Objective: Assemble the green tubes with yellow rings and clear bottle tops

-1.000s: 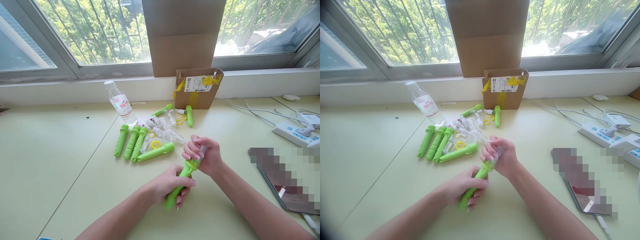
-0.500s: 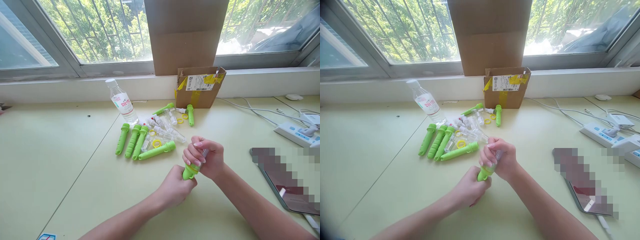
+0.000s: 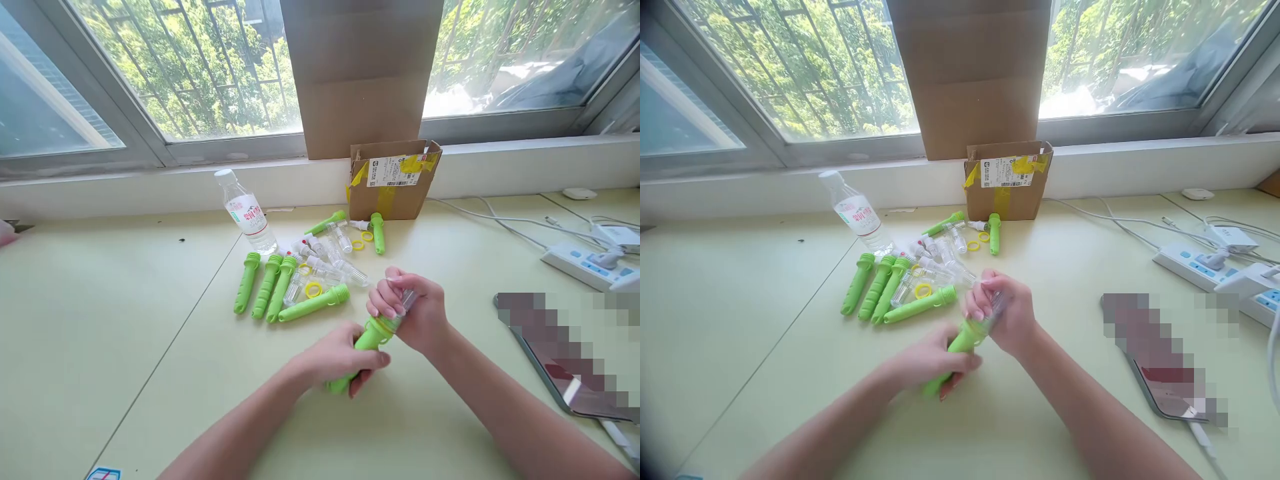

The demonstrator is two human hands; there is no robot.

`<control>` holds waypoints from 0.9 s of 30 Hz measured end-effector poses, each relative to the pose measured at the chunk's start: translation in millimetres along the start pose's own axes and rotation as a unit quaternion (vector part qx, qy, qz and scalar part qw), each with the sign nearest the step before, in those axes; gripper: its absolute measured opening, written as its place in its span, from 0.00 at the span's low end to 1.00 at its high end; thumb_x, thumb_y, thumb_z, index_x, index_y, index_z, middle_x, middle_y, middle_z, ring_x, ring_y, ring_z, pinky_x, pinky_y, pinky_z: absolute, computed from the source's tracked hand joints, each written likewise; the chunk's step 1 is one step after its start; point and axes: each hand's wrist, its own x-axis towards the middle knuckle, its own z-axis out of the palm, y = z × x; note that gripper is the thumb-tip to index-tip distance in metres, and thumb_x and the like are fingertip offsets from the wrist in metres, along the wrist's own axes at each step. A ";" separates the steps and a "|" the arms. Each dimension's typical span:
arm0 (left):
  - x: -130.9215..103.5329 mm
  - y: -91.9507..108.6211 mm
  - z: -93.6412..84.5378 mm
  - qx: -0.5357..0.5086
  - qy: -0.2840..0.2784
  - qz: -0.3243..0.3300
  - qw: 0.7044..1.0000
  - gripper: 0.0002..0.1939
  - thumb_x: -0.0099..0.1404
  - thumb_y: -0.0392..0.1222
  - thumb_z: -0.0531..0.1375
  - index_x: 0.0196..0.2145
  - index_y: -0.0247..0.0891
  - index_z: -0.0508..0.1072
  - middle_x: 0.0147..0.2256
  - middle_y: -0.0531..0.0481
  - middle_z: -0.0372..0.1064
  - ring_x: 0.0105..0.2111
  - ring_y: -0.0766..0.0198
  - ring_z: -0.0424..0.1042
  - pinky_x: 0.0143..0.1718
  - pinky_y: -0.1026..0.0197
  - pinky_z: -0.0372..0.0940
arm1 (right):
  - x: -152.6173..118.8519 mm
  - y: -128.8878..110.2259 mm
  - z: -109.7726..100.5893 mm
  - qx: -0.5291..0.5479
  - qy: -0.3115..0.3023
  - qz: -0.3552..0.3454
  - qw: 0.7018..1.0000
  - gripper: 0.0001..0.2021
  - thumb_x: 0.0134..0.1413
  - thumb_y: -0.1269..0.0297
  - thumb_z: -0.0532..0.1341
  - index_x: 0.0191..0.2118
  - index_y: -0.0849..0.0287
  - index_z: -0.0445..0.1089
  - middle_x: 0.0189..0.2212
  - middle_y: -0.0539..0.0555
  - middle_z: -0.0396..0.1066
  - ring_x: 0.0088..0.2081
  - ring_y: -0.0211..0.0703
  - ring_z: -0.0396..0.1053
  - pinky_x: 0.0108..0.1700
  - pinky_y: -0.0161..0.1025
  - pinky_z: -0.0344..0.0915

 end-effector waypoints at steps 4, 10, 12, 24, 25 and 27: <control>-1.3 -4.0 4.9 -0.204 -0.219 -0.014 0.954 0.16 0.53 0.45 0.61 0.16 0.37 0.60 0.14 0.55 0.58 0.12 0.69 0.58 0.13 0.64 0.54 | -1.4 -4.2 3.1 0.005 -0.114 0.049 0.992 0.12 0.46 0.72 0.52 0.15 0.58 0.57 0.08 0.46 0.52 0.14 0.36 0.54 0.24 0.37 0.56; -3.2 -5.1 20.8 -0.217 -0.181 -0.034 0.959 0.19 0.57 0.41 0.58 0.16 0.39 0.52 0.12 0.60 0.46 0.11 0.75 0.44 0.11 0.67 0.41 | -5.8 -3.7 6.8 -0.017 -0.133 0.061 0.989 0.12 0.47 0.72 0.52 0.16 0.58 0.57 0.09 0.45 0.52 0.14 0.36 0.54 0.24 0.37 0.57; -4.2 -5.4 24.6 -0.173 -0.102 -0.029 0.979 0.15 0.57 0.37 0.55 0.17 0.40 0.52 0.12 0.60 0.48 0.11 0.73 0.46 0.12 0.67 0.44 | -7.3 -4.4 6.7 -0.019 -0.113 0.051 0.992 0.13 0.47 0.73 0.52 0.15 0.58 0.56 0.08 0.45 0.51 0.14 0.35 0.53 0.23 0.37 0.56; 10.5 -12.4 21.4 0.295 0.360 0.067 0.882 0.09 0.56 0.34 0.51 0.20 0.38 0.55 0.18 0.55 0.50 0.20 0.69 0.43 0.24 0.61 0.41 | -9.3 10.5 19.8 -0.075 0.077 -0.136 0.985 0.13 0.45 0.71 0.56 0.14 0.58 0.57 0.08 0.47 0.55 0.15 0.38 0.58 0.27 0.40 0.59; 11.3 -12.3 19.0 0.317 0.367 0.067 0.872 0.09 0.56 0.34 0.51 0.20 0.38 0.56 0.18 0.54 0.50 0.20 0.68 0.44 0.24 0.61 0.41 | -7.9 12.3 18.8 -0.072 0.096 -0.135 0.984 0.13 0.45 0.71 0.56 0.14 0.58 0.57 0.09 0.47 0.55 0.16 0.38 0.58 0.28 0.40 0.60; 11.7 -11.3 15.5 0.341 0.363 0.062 0.865 0.10 0.57 0.35 0.51 0.19 0.39 0.56 0.18 0.54 0.49 0.19 0.67 0.45 0.24 0.60 0.40 | -4.8 13.7 15.5 -0.065 0.114 -0.123 0.984 0.13 0.44 0.71 0.56 0.14 0.58 0.57 0.09 0.47 0.55 0.16 0.38 0.58 0.28 0.41 0.60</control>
